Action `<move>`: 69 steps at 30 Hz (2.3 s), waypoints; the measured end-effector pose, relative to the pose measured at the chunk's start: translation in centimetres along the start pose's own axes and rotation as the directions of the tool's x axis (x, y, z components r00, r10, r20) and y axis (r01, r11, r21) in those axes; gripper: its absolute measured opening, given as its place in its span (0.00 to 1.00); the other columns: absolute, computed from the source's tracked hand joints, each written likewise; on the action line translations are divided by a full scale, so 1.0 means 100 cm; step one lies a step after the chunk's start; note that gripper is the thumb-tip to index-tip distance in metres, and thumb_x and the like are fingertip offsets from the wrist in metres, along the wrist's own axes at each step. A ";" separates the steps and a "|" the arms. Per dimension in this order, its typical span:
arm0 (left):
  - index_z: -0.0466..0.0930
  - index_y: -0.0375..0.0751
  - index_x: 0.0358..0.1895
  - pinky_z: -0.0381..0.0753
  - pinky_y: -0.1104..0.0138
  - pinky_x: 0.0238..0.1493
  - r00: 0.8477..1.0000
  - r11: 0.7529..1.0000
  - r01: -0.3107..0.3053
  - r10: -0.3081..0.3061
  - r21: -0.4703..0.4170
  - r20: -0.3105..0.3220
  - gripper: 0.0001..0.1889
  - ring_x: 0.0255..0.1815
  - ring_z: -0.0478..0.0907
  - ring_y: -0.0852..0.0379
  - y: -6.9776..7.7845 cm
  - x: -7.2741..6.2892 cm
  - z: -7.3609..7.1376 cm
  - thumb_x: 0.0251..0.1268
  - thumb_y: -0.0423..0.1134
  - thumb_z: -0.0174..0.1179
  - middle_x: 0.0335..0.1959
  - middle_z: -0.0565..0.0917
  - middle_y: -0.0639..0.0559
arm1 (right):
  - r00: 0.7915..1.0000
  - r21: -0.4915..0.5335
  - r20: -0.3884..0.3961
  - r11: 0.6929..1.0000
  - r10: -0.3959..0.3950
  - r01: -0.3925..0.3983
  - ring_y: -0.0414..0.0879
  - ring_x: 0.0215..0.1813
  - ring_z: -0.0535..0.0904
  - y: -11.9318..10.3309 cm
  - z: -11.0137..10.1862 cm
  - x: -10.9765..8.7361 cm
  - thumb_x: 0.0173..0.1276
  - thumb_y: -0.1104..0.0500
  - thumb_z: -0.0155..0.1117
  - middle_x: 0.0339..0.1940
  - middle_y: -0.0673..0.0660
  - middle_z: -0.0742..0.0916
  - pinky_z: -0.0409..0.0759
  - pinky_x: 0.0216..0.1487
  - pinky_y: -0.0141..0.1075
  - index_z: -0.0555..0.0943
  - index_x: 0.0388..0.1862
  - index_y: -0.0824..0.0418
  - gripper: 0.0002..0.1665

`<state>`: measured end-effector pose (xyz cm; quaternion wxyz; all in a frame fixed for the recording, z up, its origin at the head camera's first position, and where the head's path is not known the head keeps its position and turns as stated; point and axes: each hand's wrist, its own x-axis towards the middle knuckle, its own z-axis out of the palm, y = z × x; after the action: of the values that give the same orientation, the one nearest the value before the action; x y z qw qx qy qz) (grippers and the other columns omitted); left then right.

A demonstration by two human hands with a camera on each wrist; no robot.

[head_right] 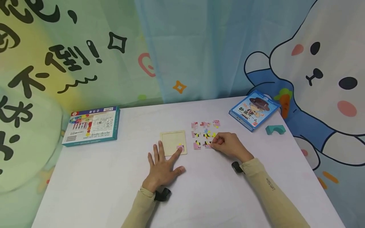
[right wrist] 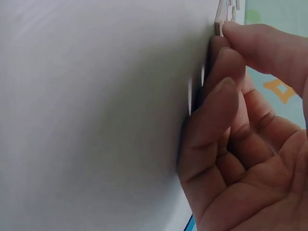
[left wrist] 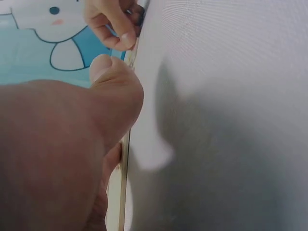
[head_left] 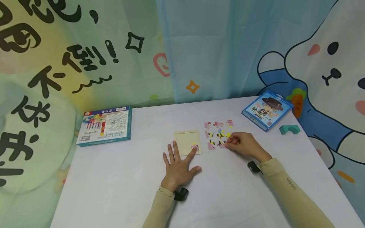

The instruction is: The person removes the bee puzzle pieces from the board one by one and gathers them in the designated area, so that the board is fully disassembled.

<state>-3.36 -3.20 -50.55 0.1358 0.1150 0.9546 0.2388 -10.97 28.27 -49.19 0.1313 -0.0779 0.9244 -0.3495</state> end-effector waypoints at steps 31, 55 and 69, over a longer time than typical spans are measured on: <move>0.62 0.65 0.84 0.33 0.26 0.79 1.000 1.000 0.014 -0.014 0.001 0.001 0.38 0.87 0.28 0.26 0.003 0.000 -0.005 0.74 0.65 0.59 0.86 0.31 0.24 | 0.998 0.022 0.064 1.000 -0.019 0.018 0.43 0.31 0.75 0.004 -0.003 0.001 0.67 0.56 0.79 0.27 0.51 0.82 0.72 0.33 0.32 0.86 0.42 0.59 0.11; 0.64 0.64 0.83 0.36 0.23 0.77 0.999 1.000 0.014 -0.014 0.007 -0.037 0.38 0.85 0.30 0.18 0.004 0.002 -0.004 0.73 0.65 0.60 0.84 0.34 0.19 | 0.977 0.047 0.019 0.977 -0.211 0.210 0.38 0.27 0.74 -0.049 0.026 0.021 0.65 0.59 0.80 0.27 0.49 0.84 0.74 0.32 0.31 0.85 0.53 0.63 0.21; 0.63 0.65 0.83 0.40 0.21 0.74 0.996 0.999 0.024 -0.022 0.024 -0.088 0.39 0.84 0.32 0.16 0.006 0.001 0.003 0.72 0.64 0.61 0.84 0.36 0.18 | 0.952 -0.128 0.121 0.946 -0.282 0.297 0.36 0.29 0.75 -0.095 0.064 0.040 0.64 0.58 0.81 0.28 0.46 0.86 0.74 0.35 0.34 0.86 0.53 0.59 0.20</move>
<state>-3.30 -2.51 -50.48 0.0948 0.0951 0.9639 0.2298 -12.34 16.27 -48.23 0.1192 -0.2400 0.9180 -0.2924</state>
